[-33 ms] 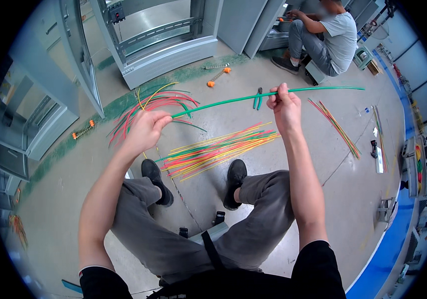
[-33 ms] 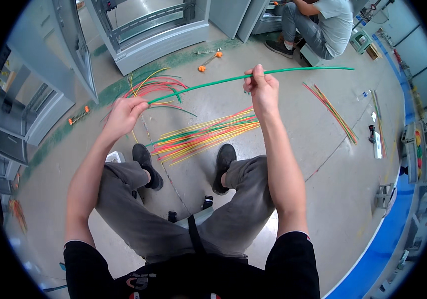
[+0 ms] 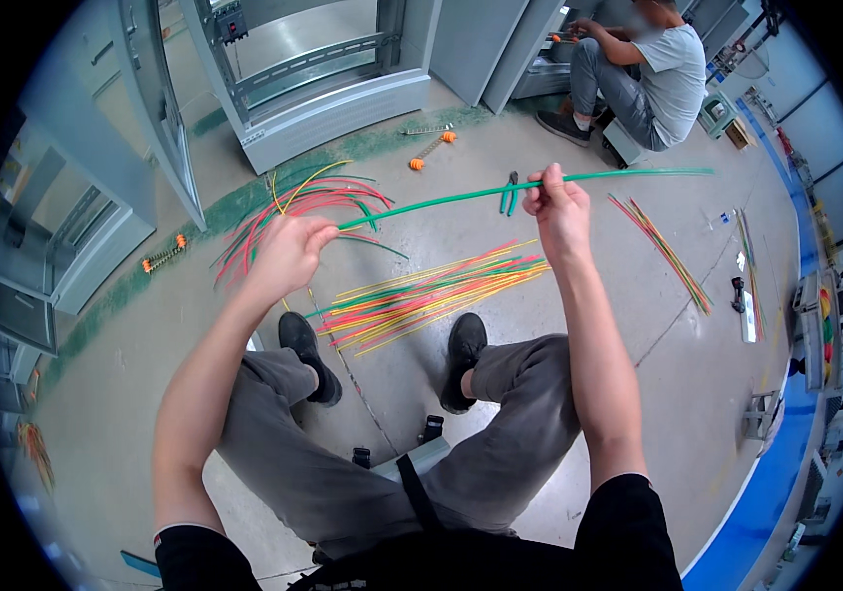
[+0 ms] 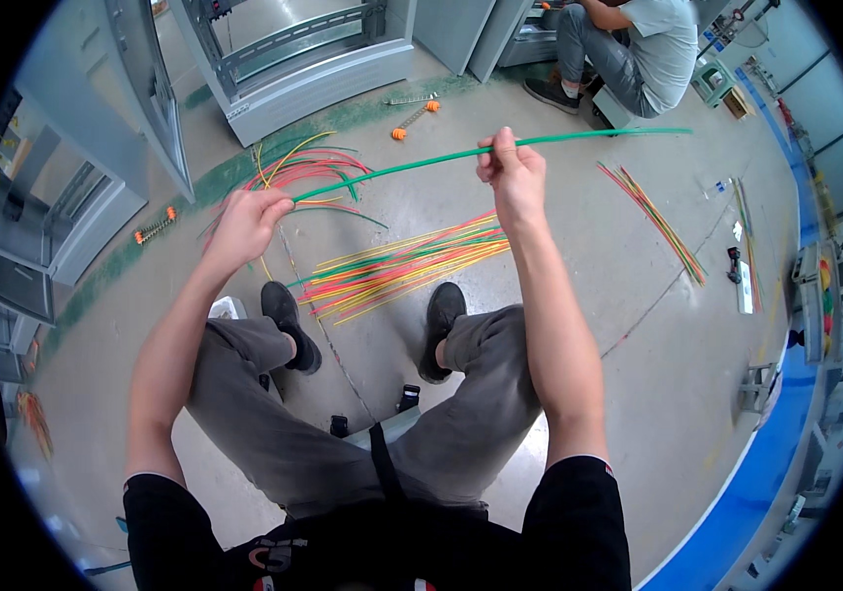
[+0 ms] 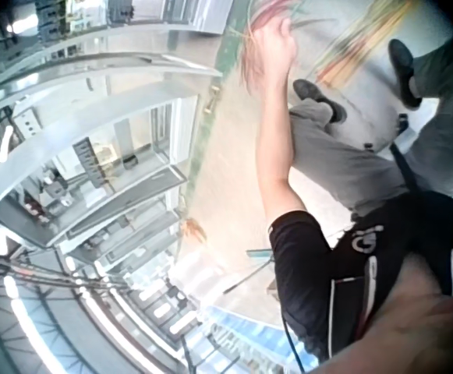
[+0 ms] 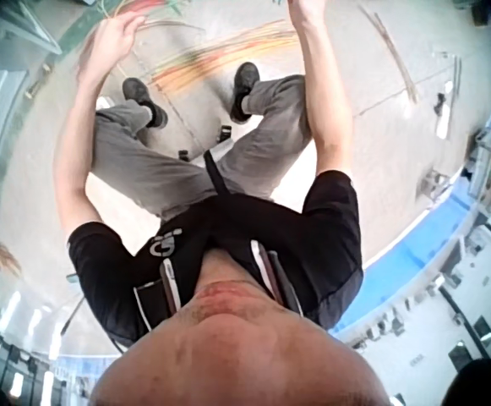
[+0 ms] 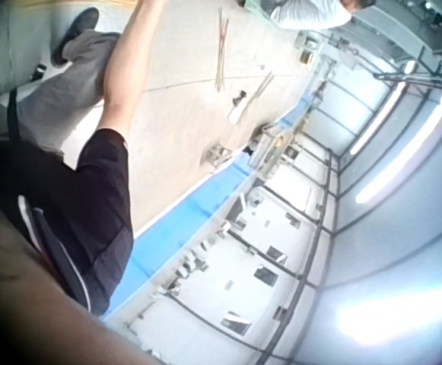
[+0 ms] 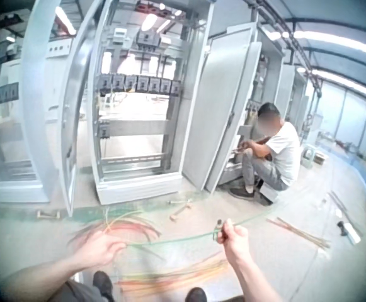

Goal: The person sits on a low stool and sorts through a pile of colorful insulated wires on the floor. They pick up individual wires, straighten them, and place them into organized piles by color. The person occasionally uses a lighter to heat the end of a wire.

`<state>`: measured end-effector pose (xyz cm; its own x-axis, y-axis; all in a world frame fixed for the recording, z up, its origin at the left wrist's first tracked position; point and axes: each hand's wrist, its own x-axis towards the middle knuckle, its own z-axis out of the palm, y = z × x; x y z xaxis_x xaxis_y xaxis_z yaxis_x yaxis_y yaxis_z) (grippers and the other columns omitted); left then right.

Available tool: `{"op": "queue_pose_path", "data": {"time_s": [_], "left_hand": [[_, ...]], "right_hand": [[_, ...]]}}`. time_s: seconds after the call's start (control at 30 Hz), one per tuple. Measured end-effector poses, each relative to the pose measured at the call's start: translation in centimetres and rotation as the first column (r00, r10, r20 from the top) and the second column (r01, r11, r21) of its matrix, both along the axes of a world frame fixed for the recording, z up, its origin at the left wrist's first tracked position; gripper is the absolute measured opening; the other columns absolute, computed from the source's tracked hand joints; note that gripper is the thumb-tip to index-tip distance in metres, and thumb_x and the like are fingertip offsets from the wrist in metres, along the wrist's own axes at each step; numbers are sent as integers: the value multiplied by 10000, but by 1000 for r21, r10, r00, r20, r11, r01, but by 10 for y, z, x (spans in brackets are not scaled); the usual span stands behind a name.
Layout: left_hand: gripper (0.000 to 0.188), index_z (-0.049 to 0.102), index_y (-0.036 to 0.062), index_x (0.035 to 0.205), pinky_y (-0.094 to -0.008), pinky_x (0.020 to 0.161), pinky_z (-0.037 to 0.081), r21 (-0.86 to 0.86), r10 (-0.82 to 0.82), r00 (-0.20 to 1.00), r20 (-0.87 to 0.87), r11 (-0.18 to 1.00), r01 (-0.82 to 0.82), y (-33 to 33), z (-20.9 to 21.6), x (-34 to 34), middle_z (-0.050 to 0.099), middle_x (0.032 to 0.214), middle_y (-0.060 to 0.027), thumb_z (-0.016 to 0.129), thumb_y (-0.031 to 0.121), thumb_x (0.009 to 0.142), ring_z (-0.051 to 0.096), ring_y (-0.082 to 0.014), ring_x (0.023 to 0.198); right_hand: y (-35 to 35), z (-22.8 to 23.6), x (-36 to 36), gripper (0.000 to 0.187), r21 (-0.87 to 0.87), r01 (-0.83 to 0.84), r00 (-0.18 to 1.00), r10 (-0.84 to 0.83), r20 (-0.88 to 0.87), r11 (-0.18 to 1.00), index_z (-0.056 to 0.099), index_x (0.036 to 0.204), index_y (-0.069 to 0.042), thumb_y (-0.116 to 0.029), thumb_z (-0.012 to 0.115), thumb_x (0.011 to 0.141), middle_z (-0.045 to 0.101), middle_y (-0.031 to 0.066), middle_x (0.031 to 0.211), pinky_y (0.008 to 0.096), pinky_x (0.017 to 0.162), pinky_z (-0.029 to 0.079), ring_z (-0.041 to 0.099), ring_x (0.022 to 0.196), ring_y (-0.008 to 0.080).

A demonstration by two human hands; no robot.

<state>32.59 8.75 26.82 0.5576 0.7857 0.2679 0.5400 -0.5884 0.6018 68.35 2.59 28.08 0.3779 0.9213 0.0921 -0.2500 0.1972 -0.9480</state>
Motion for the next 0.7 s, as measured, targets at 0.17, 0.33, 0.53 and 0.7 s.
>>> {"op": "queue_pose_path", "data": {"time_s": [0.17,0.33,0.53,0.7], "left_hand": [[291,659,-28,929,-287,592,454,-427,-77,992,102,897,114,11,4,-12,637,719,-58,523,229,955,581,-126,651],[417,639,-59,974,-271,659,473,-707,-64,961,270,664,243,25,4,-24,645,820,-63,488,330,983,579,-117,715],[234,651,-19,924,-307,652,457,-354,-224,974,32,909,221,14,-20,-4,635,735,-56,582,204,917,570,-131,689],[209,636,-29,856,-333,606,446,-226,-174,976,-130,964,142,24,-14,-13,578,653,-98,604,175,889,547,-175,619]], "right_hand": [[12,-9,10,371,-56,-64,991,57,-117,996,589,836,15,-322,518,975,512,18,651,239,531,358,433,570,100],[10,-18,32,347,-75,-59,995,53,-82,995,583,828,8,-295,512,981,518,19,663,239,534,366,437,576,94],[24,-19,-5,341,-102,-84,994,77,-72,991,561,843,29,-277,509,984,523,49,691,249,542,379,446,592,111],[21,-9,-12,375,-181,-185,980,168,-106,966,557,927,38,-321,470,993,532,48,722,252,620,380,447,645,117]]}}
